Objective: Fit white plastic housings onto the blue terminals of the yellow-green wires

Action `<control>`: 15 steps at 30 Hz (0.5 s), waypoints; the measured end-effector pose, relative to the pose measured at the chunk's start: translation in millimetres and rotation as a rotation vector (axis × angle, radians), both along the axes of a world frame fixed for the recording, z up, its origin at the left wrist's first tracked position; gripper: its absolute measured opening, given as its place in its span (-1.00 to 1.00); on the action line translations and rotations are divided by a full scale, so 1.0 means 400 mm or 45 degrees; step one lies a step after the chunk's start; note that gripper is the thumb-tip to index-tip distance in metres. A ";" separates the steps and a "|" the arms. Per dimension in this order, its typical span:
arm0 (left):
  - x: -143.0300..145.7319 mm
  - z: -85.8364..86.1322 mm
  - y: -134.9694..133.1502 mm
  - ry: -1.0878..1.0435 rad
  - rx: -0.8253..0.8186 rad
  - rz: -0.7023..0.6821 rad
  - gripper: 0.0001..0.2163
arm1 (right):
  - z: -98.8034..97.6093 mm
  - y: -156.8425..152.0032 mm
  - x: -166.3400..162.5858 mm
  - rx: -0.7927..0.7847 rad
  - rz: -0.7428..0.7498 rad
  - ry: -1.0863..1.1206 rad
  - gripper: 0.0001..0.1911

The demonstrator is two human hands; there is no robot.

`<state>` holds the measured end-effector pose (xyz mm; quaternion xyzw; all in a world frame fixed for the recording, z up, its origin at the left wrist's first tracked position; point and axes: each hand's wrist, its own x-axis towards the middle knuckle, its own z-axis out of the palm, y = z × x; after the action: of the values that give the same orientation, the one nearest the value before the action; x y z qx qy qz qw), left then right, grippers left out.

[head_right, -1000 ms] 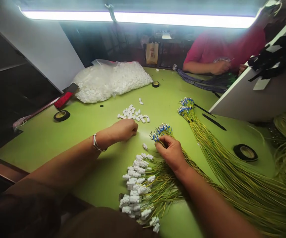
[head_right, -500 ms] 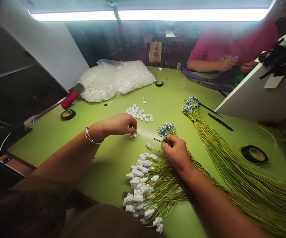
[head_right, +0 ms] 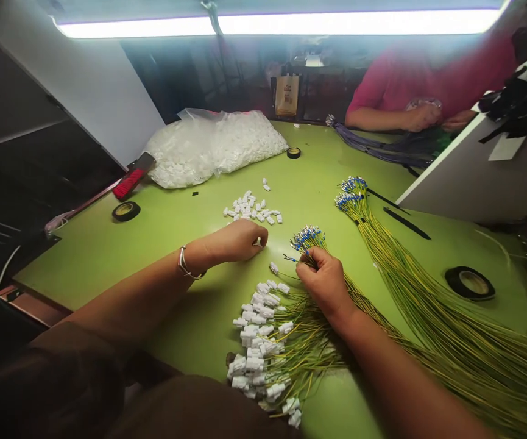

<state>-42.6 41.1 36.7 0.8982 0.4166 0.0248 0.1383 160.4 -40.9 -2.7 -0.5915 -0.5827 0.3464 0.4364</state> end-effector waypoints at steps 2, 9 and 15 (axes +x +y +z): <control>0.008 -0.004 0.002 -0.168 -0.096 0.030 -0.76 | 0.002 0.001 -0.001 0.004 -0.024 0.004 -0.90; 0.043 -0.044 -0.011 -1.003 -1.147 0.258 -0.71 | 0.008 -0.002 0.001 -0.011 -0.024 0.076 -0.89; 0.053 -0.097 -0.027 -1.245 -1.462 0.313 -0.66 | 0.008 -0.006 -0.002 0.028 -0.041 0.016 -0.88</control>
<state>-21.4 30.2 -2.3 0.5192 0.3525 0.2143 0.7485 159.5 -43.5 0.5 -0.5938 -0.5741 0.3366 0.4523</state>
